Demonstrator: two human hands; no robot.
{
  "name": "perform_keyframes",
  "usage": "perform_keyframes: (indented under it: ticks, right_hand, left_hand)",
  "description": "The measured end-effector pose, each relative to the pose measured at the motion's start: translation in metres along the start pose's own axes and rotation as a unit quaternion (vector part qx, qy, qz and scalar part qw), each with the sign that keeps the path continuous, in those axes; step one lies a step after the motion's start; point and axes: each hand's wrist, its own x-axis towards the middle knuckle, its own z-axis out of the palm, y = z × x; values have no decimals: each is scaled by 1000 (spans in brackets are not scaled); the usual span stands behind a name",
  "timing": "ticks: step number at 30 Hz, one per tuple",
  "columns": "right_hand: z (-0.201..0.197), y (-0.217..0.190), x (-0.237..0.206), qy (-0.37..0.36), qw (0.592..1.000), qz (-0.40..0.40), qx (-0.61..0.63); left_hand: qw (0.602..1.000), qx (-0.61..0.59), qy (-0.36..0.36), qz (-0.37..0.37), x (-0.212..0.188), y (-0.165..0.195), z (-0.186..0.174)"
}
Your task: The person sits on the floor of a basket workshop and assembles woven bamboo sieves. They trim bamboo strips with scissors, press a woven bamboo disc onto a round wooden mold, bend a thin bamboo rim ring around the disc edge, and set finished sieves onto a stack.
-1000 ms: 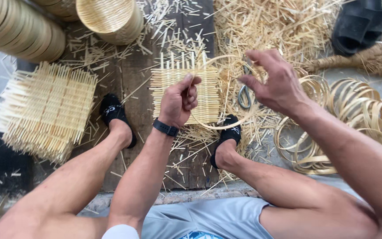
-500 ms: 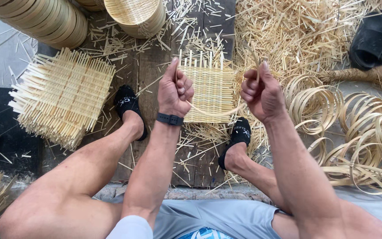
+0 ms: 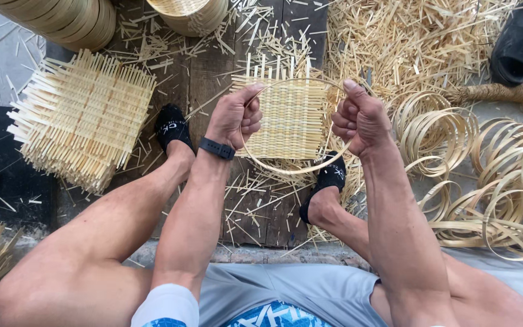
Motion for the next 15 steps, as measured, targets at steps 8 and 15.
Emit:
perform_keyframes:
  ticks: [8,15]
  right_hand:
    - [-10,9,6,-34,993,-69,-93]
    - [-32,64,59,121,932,-80,-332]
  left_hand:
    - [994,-77,19,70,13,-8,-21]
    - [948,180,179,190,56,-41,-74]
